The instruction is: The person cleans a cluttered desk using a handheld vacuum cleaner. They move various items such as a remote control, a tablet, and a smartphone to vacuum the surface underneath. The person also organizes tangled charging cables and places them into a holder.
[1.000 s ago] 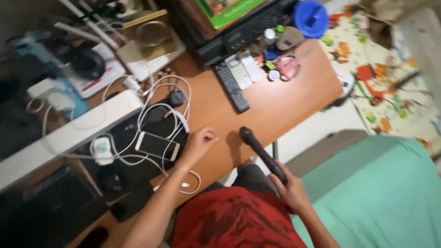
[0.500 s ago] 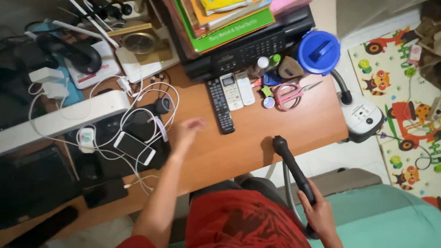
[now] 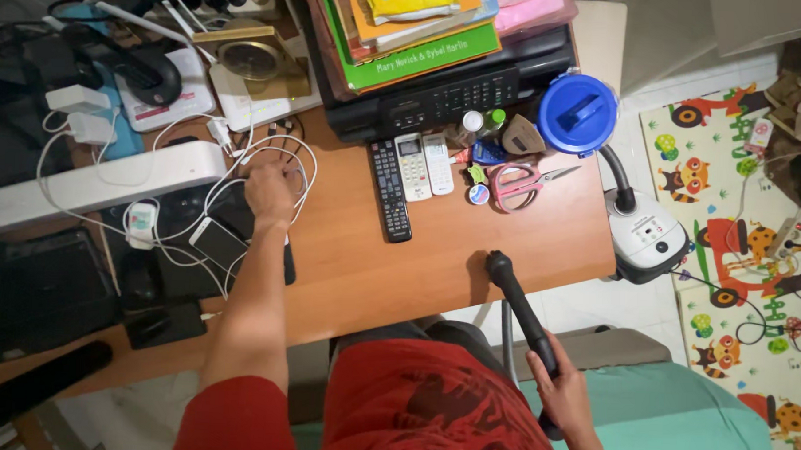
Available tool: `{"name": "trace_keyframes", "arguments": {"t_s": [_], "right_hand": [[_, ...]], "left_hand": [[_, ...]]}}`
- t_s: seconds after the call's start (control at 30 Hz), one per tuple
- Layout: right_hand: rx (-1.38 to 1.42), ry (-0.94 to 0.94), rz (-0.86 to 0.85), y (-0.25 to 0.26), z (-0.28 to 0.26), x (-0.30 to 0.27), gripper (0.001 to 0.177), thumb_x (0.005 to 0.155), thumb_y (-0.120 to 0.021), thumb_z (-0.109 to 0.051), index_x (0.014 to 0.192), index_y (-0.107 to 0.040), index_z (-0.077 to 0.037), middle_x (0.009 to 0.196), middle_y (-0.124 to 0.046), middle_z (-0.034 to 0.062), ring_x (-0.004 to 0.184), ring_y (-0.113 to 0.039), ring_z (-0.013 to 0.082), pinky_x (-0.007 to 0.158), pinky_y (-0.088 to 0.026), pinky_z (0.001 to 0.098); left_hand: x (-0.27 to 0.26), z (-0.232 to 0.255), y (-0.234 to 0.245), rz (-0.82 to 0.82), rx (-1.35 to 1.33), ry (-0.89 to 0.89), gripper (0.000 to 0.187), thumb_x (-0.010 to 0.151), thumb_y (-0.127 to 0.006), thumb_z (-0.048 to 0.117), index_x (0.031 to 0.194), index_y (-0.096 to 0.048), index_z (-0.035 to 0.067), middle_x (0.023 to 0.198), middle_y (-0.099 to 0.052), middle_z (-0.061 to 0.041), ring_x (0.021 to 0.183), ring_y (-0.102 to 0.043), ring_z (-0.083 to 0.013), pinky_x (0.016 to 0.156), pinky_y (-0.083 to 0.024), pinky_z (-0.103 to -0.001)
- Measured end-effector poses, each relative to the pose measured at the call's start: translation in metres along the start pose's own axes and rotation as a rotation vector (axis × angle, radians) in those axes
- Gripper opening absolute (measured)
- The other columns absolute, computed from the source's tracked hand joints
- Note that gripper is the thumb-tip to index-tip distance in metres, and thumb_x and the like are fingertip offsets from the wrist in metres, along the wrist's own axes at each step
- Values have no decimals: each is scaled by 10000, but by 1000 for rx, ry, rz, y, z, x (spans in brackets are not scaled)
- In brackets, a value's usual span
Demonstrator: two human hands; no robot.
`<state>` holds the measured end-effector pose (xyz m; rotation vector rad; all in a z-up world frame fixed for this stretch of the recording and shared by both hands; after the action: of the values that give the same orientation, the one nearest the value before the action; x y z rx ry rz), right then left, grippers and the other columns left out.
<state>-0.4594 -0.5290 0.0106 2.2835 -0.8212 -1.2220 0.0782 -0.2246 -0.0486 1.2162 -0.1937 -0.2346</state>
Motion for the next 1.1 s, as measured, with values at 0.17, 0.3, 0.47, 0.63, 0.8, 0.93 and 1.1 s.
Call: {"name": "trace_keyframes", "arguments": {"t_s": [0.17, 0.3, 0.47, 0.63, 0.8, 0.93, 1.1], "right_hand": [[85, -28, 4, -5, -1, -3, 570, 881, -723, -325, 1418, -602, -179, 537, -535, 54, 454, -500, 126, 436, -416, 345], [68, -23, 26, -4, -5, -10, 511, 894, -717, -330, 1378, -640, -186, 555, -518, 81, 464, -456, 127, 446, -403, 350], [30, 30, 104, 8, -3, -18, 488, 887, -720, -350, 1342, -641, -190, 557, -535, 85, 451, -444, 128, 442, -417, 338], [67, -101, 94, 14, 24, -26, 510, 890, -711, -351, 1377, -637, -219, 497, -481, 88, 434, -440, 130, 434, -391, 355], [148, -151, 100, 12, 53, -23, 546, 890, -709, -352, 1406, -611, -202, 483, -500, 46, 421, -478, 129, 415, -398, 352], [139, -133, 89, 12, 62, -16, 561, 882, -705, -350, 1411, -599, -198, 475, -521, 50, 407, -505, 141, 401, -414, 355], [185, -52, 51, 6, 52, -4, 567, 885, -713, -328, 1417, -600, -166, 530, -543, 50, 431, -505, 141, 407, -418, 359]], "left_hand": [[-13, 39, 12, -76, -203, -143, 76, 914, -702, 102, 957, -756, 70, 877, -737, -193, 820, -716, -399, 750, -571, -493], [-47, 125, -36, -258, -482, -196, 130, 890, -707, 85, 1006, -752, 48, 878, -759, -151, 808, -763, -276, 718, -595, -392], [-67, 248, -129, -471, -979, -166, 199, 852, -789, 82, 1016, -707, 5, 908, -761, -67, 845, -742, -138, 752, -597, -291], [-71, 331, -175, -648, -1067, -42, 172, 840, -763, 102, 985, -717, 24, 862, -771, -83, 755, -737, -153, 670, -587, -298], [-63, 345, -164, -414, -669, -151, 150, 852, -772, 156, 971, -785, 65, 863, -760, -104, 791, -751, -254, 700, -579, -364], [-63, 351, -125, -134, -605, -350, 134, 857, -783, 174, 969, -773, 101, 1018, -738, -103, 948, -706, -309, 828, -552, -422], [-84, 263, -37, -74, -604, -331, 302, 892, -684, 45, 1177, -750, 119, 1139, -713, -99, 1104, -656, -319, 937, -518, -427]]}}
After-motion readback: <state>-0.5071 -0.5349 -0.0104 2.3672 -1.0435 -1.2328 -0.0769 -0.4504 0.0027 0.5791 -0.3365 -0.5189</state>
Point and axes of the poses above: each hand's wrist, its own x-axis towards the middle knuckle, its own y-axis out of the back of the hand, z = x × y, the point moved 6 cm from there along x, towards the middle knuckle
